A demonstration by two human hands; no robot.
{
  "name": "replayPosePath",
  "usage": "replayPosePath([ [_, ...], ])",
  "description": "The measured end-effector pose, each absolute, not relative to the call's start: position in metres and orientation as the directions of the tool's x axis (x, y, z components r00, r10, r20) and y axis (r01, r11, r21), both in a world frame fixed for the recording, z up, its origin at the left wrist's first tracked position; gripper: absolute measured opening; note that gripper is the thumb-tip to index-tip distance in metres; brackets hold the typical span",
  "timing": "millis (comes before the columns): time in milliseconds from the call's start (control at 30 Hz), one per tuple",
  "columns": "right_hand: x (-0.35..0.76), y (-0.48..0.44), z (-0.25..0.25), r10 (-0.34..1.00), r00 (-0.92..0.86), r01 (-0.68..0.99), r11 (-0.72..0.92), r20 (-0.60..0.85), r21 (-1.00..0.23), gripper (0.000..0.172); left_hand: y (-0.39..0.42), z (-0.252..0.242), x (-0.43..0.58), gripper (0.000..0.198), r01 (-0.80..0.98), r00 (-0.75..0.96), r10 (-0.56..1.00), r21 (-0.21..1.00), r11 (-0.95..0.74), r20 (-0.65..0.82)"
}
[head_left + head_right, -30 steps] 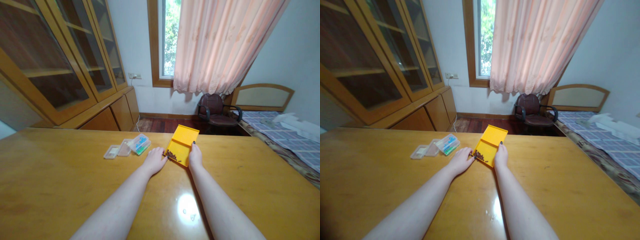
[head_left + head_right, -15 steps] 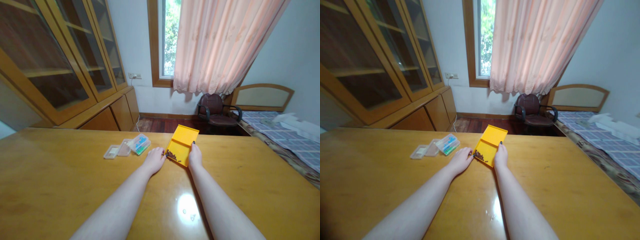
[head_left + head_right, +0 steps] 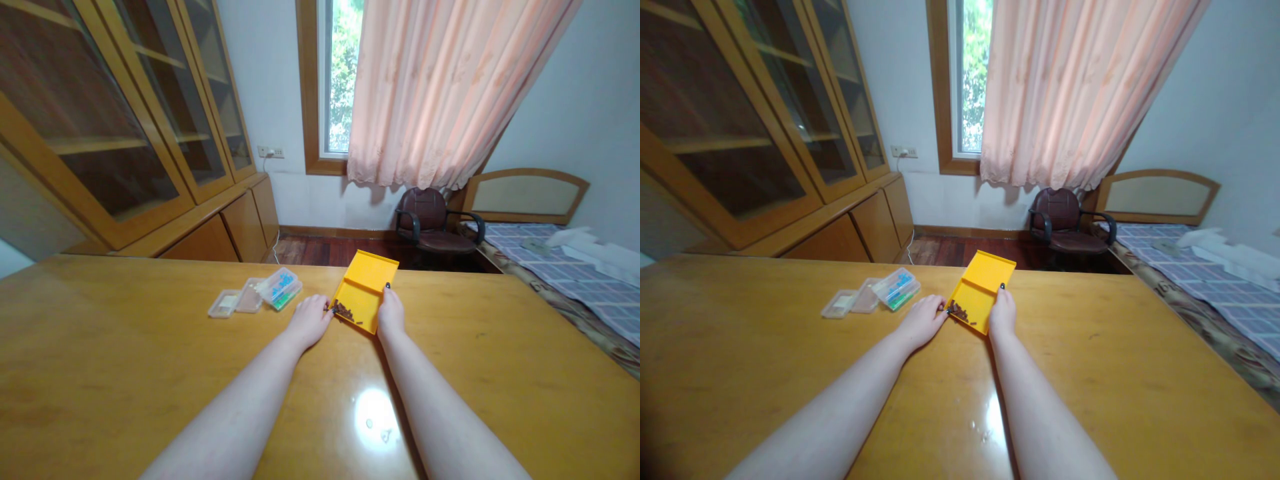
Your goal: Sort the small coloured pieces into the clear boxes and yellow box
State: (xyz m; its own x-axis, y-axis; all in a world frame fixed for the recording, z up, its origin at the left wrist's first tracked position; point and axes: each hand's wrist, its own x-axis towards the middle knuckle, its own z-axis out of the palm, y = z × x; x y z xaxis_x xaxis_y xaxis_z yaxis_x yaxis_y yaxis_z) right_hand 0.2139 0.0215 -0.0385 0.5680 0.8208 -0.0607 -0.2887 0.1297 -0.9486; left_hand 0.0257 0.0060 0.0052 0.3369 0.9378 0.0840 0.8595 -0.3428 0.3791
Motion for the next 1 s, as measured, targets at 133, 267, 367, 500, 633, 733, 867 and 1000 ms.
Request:
replayPosePath([
  [133,0.212,0.020,-0.034,0.822,0.563,-0.303,0.112,-0.083,-0.946,0.032,0.008,0.002,0.025,0.016,0.860,0.339,0.936,0.372,-0.349,0.092],
  [267,0.211,0.019,-0.033,0.827,0.558,-0.302,0.132,-0.063,-0.944,0.032,0.009,0.003,0.025,0.016,0.871,0.330,0.942,0.364,-0.329,0.060],
  [367,0.211,0.019,-0.034,0.840,0.537,-0.344,0.133,-0.079,-0.929,0.033,0.009,0.004,0.024,0.019,0.866,0.333,0.941,0.378,-0.329,0.055],
  [500,0.210,0.019,-0.033,0.843,0.528,-0.375,0.126,-0.100,-0.918,0.033,0.010,0.002,0.023,0.023,0.840,0.328,0.940,0.427,-0.334,0.090],
  [633,0.211,0.019,-0.033,0.838,0.535,-0.376,0.118,-0.111,-0.919,0.032,0.011,-0.001,0.021,0.019,0.818,0.286,0.951,0.485,-0.308,0.121],
  [733,0.213,0.020,-0.035,0.833,0.546,-0.354,0.129,-0.093,-0.926,0.034,0.010,-0.001,0.019,0.013,0.806,0.320,0.938,0.482,-0.344,0.135],
  [867,0.218,0.024,-0.041,0.806,0.588,-0.316,0.149,-0.071,-0.937,0.037,0.009,0.000,0.017,0.013,0.805,0.390,0.909,0.425,-0.414,0.147],
  [1000,0.219,0.027,-0.044,0.783,0.618,-0.291,0.155,-0.062,-0.944,0.037,0.011,-0.001,0.019,0.011,0.828,0.379,0.917,0.398,-0.395,0.123],
])
